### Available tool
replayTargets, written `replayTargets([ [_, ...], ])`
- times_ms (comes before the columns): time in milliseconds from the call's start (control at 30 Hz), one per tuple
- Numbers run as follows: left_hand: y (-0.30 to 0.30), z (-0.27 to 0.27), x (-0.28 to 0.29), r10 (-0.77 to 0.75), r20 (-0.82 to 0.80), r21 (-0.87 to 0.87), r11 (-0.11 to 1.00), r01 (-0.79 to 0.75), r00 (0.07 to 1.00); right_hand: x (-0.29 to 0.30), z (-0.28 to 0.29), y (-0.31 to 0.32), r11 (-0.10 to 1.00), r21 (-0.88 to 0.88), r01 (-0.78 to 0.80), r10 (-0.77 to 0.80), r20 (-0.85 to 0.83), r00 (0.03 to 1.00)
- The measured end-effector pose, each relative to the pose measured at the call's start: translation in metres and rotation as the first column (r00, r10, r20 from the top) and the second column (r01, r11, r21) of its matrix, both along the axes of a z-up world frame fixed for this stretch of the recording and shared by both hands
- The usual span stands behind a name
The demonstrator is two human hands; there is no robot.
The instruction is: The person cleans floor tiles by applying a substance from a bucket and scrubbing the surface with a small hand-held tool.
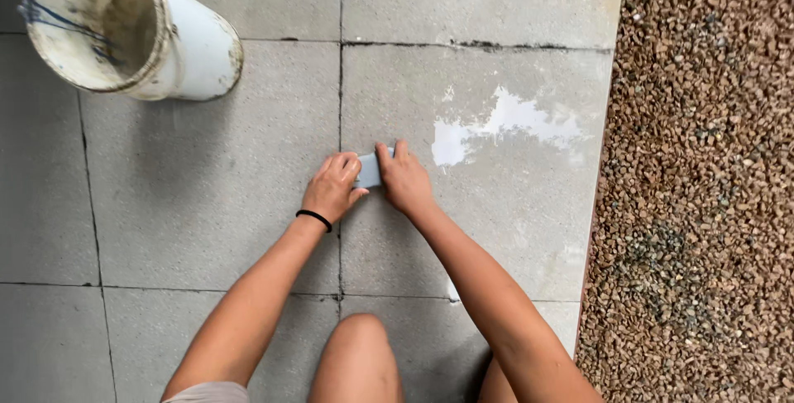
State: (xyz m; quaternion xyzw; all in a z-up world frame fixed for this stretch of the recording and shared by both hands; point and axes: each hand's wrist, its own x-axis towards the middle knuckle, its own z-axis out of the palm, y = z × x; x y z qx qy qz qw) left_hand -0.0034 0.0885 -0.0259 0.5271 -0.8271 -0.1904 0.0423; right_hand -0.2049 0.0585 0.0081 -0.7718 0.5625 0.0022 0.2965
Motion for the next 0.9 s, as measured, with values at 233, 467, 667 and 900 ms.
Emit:
replayTargets([
  [233, 0.002, 0.009, -0.032, -0.034, 0.006, 0.018, 0.999, 0.034, 0.999, -0.032, 0.002, 0.013, 0.998, -0.018, 0.059, -0.059, 0.026, 0.998],
  [467, 0.005, 0.002, -0.094, -0.029, -0.005, 0.051, 0.998, 0.029, 1.000, -0.091, 0.016, 0.020, 0.991, 0.070, 0.115, -0.118, 0.035, 0.992],
  [667, 0.007, 0.002, -0.147, -0.065, 0.010, 0.028, 0.998, 0.065, 0.998, -0.141, 0.017, 0.023, 0.983, 0.113, 0.145, -0.146, -0.002, 0.989],
  [900, 0.002, -0.001, -0.248, -0.122, -0.070, 0.005, 0.992, 0.123, 0.990, -0.228, 0.015, 0.027, 0.956, 0.146, 0.255, -0.256, -0.013, 0.967],
])
